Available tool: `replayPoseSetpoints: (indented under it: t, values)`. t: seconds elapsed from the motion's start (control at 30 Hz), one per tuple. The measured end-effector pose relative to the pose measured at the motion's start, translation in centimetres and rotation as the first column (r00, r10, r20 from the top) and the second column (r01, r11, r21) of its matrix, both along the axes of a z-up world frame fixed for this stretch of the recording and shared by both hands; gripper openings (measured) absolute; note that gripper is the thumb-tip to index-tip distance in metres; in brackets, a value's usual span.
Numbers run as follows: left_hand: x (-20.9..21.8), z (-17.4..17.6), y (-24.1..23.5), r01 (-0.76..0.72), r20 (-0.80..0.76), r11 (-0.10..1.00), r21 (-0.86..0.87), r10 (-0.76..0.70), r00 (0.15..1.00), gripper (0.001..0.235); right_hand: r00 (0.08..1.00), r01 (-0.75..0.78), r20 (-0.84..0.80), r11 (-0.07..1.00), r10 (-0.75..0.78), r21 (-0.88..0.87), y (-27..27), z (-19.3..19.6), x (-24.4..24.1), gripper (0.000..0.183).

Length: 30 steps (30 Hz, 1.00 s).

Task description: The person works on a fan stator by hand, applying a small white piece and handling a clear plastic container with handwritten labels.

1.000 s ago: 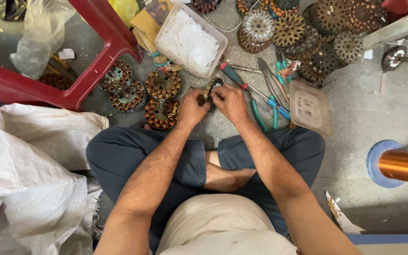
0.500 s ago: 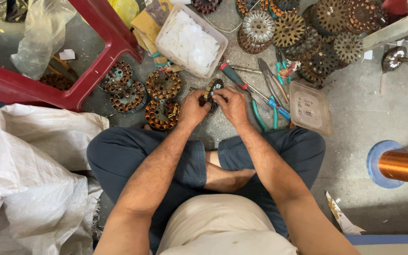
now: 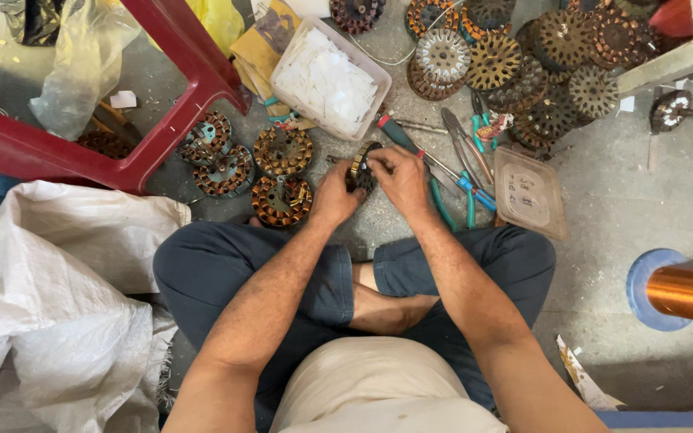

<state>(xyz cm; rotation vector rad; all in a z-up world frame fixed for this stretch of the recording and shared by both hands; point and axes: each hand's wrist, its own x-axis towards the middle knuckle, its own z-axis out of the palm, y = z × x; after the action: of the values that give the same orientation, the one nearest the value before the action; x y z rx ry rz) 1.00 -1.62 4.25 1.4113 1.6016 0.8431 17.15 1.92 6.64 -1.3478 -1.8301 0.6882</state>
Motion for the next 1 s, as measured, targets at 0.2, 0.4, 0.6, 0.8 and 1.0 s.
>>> replayPoseSetpoints:
  t: [0.2, 0.4, 0.6, 0.8, 1.0]
  values:
    - [0.2, 0.9, 0.0, -0.002, -0.053, 1.000, 0.006, 0.002, 0.999, 0.060, 0.982, -0.096, 0.172, 0.991, 0.079, 0.093, 5.6, 2.3, -2.2, 0.017]
    - [-0.1, 0.8, 0.4, -0.055, 0.056, 0.991, 0.118, 0.048, 0.997, 0.042, 0.804, -0.199, 0.578, 0.979, 0.141, 0.037, 12.2, -0.6, -5.7, 0.031]
    - [-0.1, 1.1, 0.8, -0.053, 0.079, 0.997, 0.062, 0.048, 0.996, 0.041, 0.824, -0.140, 0.556, 0.990, 0.111, 0.010, 13.8, -3.0, -6.0, 0.013]
    - [0.1, 0.1, 0.6, -0.075, 0.008, 0.949, 0.305, 0.076, 0.997, 0.041, 0.978, -0.045, 0.208, 0.997, 0.031, 0.064, 11.5, 0.3, -3.6, 0.020]
    - [0.2, 0.9, 0.5, -0.181, 0.199, 0.960, 0.214, 0.139, 0.970, 0.029, 0.941, 0.028, -0.308, 0.941, -0.139, -0.338, 6.1, 0.6, 0.0, 0.019]
